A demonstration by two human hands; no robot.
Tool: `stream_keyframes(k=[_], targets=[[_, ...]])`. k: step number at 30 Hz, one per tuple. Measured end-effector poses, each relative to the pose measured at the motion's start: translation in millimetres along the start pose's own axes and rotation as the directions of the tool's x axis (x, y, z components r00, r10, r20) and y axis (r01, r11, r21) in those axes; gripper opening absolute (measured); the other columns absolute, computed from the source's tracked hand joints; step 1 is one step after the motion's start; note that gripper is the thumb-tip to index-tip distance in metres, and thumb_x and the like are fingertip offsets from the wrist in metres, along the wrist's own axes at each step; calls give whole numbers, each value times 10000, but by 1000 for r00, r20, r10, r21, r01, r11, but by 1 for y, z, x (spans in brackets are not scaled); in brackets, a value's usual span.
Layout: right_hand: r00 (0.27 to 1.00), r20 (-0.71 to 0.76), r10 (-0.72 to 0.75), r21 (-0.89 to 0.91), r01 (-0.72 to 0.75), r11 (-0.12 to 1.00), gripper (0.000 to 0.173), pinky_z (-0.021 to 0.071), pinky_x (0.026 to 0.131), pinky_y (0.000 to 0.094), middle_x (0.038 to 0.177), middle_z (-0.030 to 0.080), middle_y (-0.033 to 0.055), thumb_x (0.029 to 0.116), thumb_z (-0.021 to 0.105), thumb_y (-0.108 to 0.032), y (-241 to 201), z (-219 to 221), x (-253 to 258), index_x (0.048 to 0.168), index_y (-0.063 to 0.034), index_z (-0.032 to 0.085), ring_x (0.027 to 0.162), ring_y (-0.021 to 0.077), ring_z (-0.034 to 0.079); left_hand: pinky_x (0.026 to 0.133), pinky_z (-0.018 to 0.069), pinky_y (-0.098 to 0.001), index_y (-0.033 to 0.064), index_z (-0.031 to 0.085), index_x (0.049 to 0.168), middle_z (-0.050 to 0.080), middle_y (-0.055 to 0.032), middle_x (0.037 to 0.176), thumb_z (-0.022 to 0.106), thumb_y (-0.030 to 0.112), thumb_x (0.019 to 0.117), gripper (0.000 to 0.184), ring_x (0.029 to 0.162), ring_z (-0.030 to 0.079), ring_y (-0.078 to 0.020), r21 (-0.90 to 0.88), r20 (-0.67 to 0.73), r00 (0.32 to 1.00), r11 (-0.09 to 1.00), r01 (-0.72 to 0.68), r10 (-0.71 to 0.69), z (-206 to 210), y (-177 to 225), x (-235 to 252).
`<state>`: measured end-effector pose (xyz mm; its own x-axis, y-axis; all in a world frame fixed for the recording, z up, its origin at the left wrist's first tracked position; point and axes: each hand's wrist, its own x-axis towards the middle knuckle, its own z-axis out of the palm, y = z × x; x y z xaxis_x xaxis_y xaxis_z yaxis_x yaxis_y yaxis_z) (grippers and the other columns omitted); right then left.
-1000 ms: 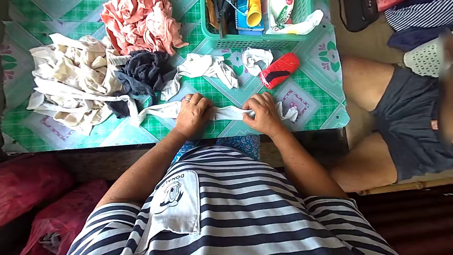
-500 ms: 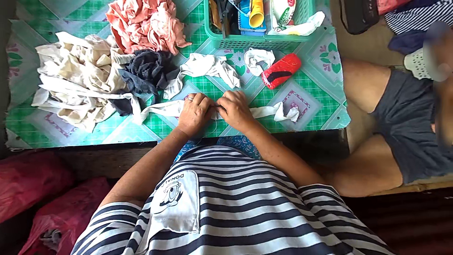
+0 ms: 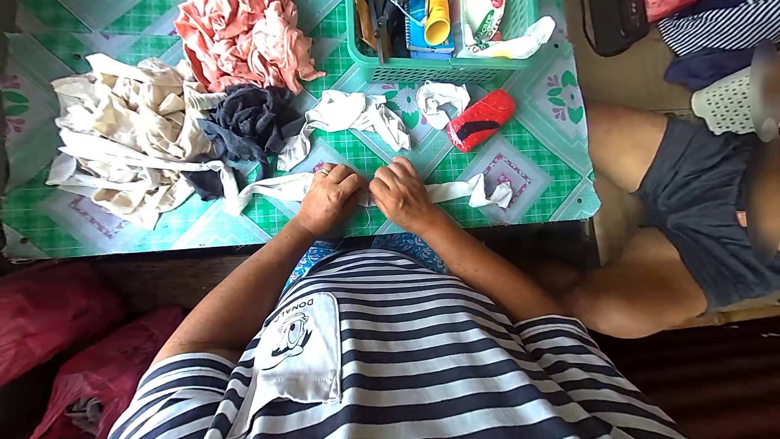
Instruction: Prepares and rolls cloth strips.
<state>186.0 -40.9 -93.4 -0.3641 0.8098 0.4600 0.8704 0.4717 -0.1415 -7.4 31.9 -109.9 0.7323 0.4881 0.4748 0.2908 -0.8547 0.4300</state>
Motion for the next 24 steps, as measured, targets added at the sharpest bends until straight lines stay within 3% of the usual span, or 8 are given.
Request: stream_keyframes(k=[5,8,13,16,19,24], targets=[[999,36,-16,-32,17,999,148,453,1036,579,853,653,175,968,571,3,-10,-3,-5,862,11,674,861,359,674,880,504,-509,49,744,1011,693,-186,996,588,79,977,163,1026,655,-393,26,24,1000,1000,3,-3,-2,1,-3],[994,109,-12,-118,25,993,156,408,1090,593,896,642,162,977,540,24,-24,-8,-12,944,12,692,881,341,658,847,513,-519,54,741,1016,682,-194,1015,582,99,969,172,1045,643,-413,39,50,999,999,-12,10,-4,1,-6],[989,147,-4,-183,31,983,193,375,1106,604,965,645,168,983,532,17,-32,-9,-22,1072,26,703,931,339,649,868,504,-503,42,743,964,695,-186,1032,627,152,948,161,1021,658,-374,-29,27,992,992,126,-126,-3,7,1],[986,121,112,9,-113,993,207,423,1058,618,956,668,170,953,571,18,-24,-12,-18,1073,-8,738,937,360,670,884,500,-521,31,737,977,687,-196,1051,648,130,962,133,1042,649,-387,-49,39,983,982,181,-179,-2,10,4],[958,50,284,222,-288,932,272,483,936,546,981,715,160,950,571,-23,-9,-16,-11,1117,-62,782,938,337,679,886,503,-522,23,736,1001,685,-209,1060,633,99,962,134,1051,652,-396,-51,31,987,986,158,-156,0,10,2],[946,68,318,226,-325,918,184,477,896,518,967,701,146,968,646,-141,-9,-11,-1,1045,-70,797,918,321,658,872,514,-518,11,725,1001,684,-215,1065,621,112,976,147,1058,648,-410,-36,-2,990,989,142,-142,2,10,-2]])
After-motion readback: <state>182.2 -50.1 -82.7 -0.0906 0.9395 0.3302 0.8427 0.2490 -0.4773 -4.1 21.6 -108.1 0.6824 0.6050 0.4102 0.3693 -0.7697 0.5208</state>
